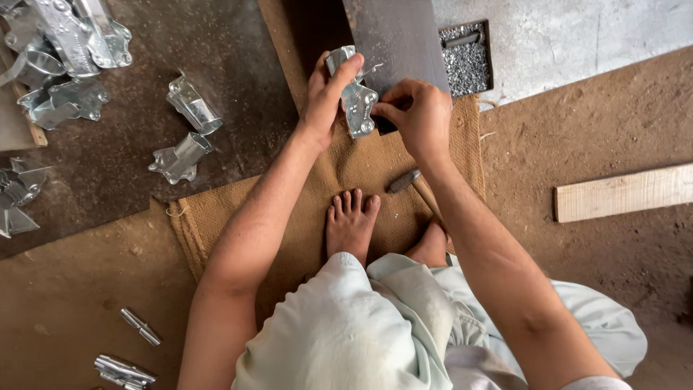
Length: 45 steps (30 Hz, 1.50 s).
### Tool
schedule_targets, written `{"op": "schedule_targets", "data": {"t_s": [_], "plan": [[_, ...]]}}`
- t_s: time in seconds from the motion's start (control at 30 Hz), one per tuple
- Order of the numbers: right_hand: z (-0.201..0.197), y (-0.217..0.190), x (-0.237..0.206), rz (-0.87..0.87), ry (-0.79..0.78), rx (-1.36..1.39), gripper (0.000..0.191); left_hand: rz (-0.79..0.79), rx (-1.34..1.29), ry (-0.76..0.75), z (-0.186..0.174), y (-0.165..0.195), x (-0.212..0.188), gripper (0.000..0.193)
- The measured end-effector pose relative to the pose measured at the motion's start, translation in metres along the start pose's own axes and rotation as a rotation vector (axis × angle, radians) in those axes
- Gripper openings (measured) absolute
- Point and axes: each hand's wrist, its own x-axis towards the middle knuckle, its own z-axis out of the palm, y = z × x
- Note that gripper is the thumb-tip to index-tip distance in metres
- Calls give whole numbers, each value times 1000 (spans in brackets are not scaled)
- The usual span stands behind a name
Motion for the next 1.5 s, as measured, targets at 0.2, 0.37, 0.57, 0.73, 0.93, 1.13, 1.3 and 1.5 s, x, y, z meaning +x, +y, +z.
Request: {"op": "schedule_targets", "data": {"t_s": [0.2, 0.37, 0.57, 0.73, 0.93, 1.13, 1.3, 1.5], "plan": [[4, 7, -11, -222, 139, -154, 26, -43, 18, 4, 8, -4, 8, 52], [7, 10, -7, -64, 61, 33, 27, -62, -30, 25, -5, -9, 7, 60], [2, 6, -7, -146, 85, -16, 43, -55, -6, 0, 0, -4, 13, 63], [-23, 55, -106, 3, 15, -113, 52, -19, 164, -7, 13, -15, 14, 55], [-55, 103, -182, 295, -418, -217, 30, 75, 246, -15, 10, -26, 11, 55], [-87, 28, -156, 393, -333, 455, 25, 96, 265, -19, 16, -17, 6, 53], [-97, -7, -138, 331, -284, 97, 30, 222, 407, -15, 17, -19, 9, 53], [-76, 1, -120, 293, -324, 38, 37, 147, 397, -11, 13, -25, 9, 50]]}}
